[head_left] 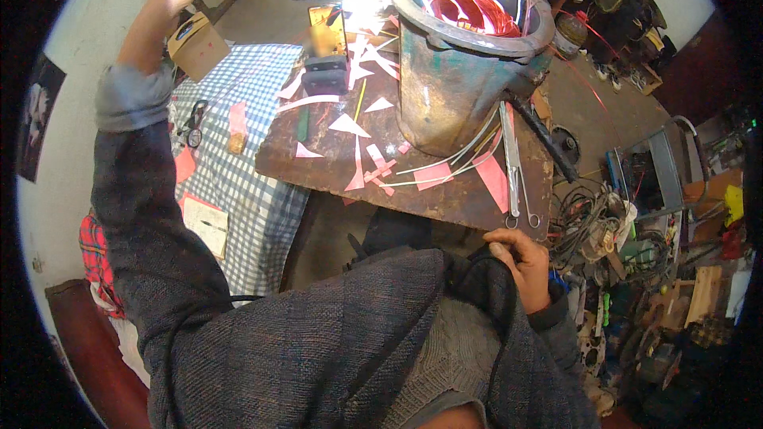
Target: The person winds red insulated wire around a cylindrical metal core, repeatedly cutting the wire with scissors and stripping the ends with pliers. The person also handles white zip ties and a soldering iron, using them to secure or join sections of the wire on the core.
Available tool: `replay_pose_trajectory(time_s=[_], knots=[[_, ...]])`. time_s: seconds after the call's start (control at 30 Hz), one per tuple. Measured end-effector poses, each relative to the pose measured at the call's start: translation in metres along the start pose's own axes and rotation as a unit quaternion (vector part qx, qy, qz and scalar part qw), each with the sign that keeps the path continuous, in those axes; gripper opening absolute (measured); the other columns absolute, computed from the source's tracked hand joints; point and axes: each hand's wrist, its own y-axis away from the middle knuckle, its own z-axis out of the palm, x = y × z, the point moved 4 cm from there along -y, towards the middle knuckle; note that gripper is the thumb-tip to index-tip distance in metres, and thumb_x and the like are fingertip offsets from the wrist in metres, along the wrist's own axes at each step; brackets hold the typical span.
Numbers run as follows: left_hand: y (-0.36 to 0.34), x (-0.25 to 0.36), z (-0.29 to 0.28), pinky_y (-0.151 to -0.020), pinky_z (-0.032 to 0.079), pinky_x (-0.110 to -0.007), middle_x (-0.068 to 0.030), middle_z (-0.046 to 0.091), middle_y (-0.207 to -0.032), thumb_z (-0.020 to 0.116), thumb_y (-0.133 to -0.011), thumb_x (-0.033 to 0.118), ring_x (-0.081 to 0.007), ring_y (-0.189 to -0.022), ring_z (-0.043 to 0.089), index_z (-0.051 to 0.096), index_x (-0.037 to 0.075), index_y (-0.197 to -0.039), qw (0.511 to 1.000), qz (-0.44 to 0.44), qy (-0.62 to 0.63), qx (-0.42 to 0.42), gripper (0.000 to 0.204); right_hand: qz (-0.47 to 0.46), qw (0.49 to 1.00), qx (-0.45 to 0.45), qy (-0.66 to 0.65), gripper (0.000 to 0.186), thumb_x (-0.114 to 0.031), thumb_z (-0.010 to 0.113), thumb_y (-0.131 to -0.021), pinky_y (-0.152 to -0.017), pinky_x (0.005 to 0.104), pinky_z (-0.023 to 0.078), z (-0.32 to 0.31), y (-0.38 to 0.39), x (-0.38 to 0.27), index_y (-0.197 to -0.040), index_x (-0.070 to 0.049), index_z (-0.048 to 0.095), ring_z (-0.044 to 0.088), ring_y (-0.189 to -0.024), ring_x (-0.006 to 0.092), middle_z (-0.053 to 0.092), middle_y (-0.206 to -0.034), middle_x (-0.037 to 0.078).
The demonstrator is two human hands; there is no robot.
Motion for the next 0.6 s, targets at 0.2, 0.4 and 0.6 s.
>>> replay_pose_trajectory(time_s=[0.2,0.4,0.6], knots=[[-0.034,0.049,0.074,-0.059,0.051,-0.021,-0.004,0.074,-0.084,0.064,-0.104,0.028,-0.008,-0.069,0.066,0.072,0.004,-0.102,0.983,-0.072,0.158,-0.067,0.026,0.007,1.0,0.009,-0.01,0.014,-0.006,0.067,-0.097,-0.082,0.0311,0.056,0.0,0.006,0.004,-0.108,0.001,0.071,0.073,-0.091,0.0192,0.075,-0.102,0.013],[-0.065,0.068,0.119,-0.061,0.054,-0.026,-0.0043,0.072,-0.079,0.063,-0.104,0.033,-0.011,-0.067,0.066,0.072,0.003,-0.101,0.983,-0.013,0.159,-0.096,0.031,0.014,1.0,0.012,-0.007,0.014,-0.006,0.067,-0.097,-0.081,0.0305,0.055,0.003,0.005,0.007,-0.109,0.0,0.071,0.073,-0.089,0.0189,0.075,-0.101,0.013],[-0.098,0.079,0.164,-0.056,0.048,-0.031,-0.0018,0.068,-0.07,0.068,-0.101,0.036,-0.0144,-0.058,0.06,0.073,0.005,-0.082,0.977,0.02,0.177,-0.117,0.036,0.029,0.999,0.004,-0.011,0.014,-0.006,0.067,-0.097,-0.08,0.0309,0.055,0.003,0.007,0.008,-0.109,0.0,0.072,0.072,-0.086,0.0197,0.075,-0.101,0.013]])
